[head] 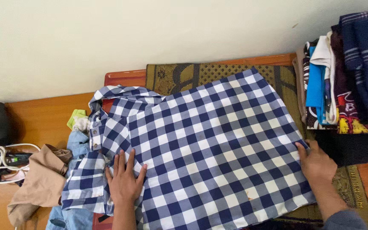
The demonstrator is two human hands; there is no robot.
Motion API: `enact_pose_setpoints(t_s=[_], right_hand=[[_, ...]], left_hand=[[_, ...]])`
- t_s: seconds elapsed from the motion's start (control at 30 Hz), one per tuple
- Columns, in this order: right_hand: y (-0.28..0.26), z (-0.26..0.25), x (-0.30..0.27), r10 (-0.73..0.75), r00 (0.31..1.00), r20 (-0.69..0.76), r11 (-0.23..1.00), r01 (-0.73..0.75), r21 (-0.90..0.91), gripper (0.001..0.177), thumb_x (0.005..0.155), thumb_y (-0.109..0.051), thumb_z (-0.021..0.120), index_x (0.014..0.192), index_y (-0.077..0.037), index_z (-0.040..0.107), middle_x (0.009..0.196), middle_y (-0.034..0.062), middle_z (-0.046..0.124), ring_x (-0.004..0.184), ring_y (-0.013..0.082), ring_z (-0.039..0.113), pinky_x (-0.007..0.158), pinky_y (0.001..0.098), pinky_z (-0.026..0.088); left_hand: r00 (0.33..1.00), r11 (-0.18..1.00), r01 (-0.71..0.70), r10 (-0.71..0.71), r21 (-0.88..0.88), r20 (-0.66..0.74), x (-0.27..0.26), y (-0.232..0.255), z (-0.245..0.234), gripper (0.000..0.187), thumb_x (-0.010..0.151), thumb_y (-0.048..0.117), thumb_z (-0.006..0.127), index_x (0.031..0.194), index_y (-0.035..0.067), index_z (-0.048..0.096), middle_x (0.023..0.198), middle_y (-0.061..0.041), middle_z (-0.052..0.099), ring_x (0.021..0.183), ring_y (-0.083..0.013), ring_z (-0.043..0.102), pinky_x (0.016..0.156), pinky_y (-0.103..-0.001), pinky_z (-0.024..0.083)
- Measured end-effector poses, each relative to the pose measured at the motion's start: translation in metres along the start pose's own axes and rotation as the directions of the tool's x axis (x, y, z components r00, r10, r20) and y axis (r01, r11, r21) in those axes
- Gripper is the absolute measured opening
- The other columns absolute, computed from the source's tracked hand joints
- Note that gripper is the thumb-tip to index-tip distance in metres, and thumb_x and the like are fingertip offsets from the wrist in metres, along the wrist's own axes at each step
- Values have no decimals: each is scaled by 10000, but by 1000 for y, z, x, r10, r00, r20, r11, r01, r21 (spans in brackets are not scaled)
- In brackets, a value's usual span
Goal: The person folds a blue and white checkered shirt on a wooden table, smoothing and aligning the fabric, then places it on a stack of folded clothes. The person then picks up a pair of light blue jeans and begins to fold them.
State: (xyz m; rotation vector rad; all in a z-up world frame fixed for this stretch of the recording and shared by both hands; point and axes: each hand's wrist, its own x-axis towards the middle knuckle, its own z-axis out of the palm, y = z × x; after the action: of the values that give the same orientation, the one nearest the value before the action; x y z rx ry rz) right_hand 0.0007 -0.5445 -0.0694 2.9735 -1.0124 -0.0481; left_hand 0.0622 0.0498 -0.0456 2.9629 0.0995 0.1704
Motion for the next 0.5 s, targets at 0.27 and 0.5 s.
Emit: enact_pose_setpoints(t_s=[0.27,0.5], right_hand=[[-53,-10,-54,-414,859,-300,897,442,28,597,959,-541,499,1483,-258,539,1601,128,442,1541,315,387,1234,586,302],[-50,8,-33,-435,896,-88,897,440,46,729,905,-688,421,1565,-386,356,1689,118,213,1539,310,208,1201,545,200]], left_hand=[[985,986,98,-116,135,126,-37,53,0,727,906,707,441,1540,360,360,1633,-94,275,1509,-310,215,1137,-725,67],[967,976,186,-203,117,154,-37,49,-13,842,842,759,472,1585,390,329,1658,-76,221,1526,-306,181,1129,-721,64]])
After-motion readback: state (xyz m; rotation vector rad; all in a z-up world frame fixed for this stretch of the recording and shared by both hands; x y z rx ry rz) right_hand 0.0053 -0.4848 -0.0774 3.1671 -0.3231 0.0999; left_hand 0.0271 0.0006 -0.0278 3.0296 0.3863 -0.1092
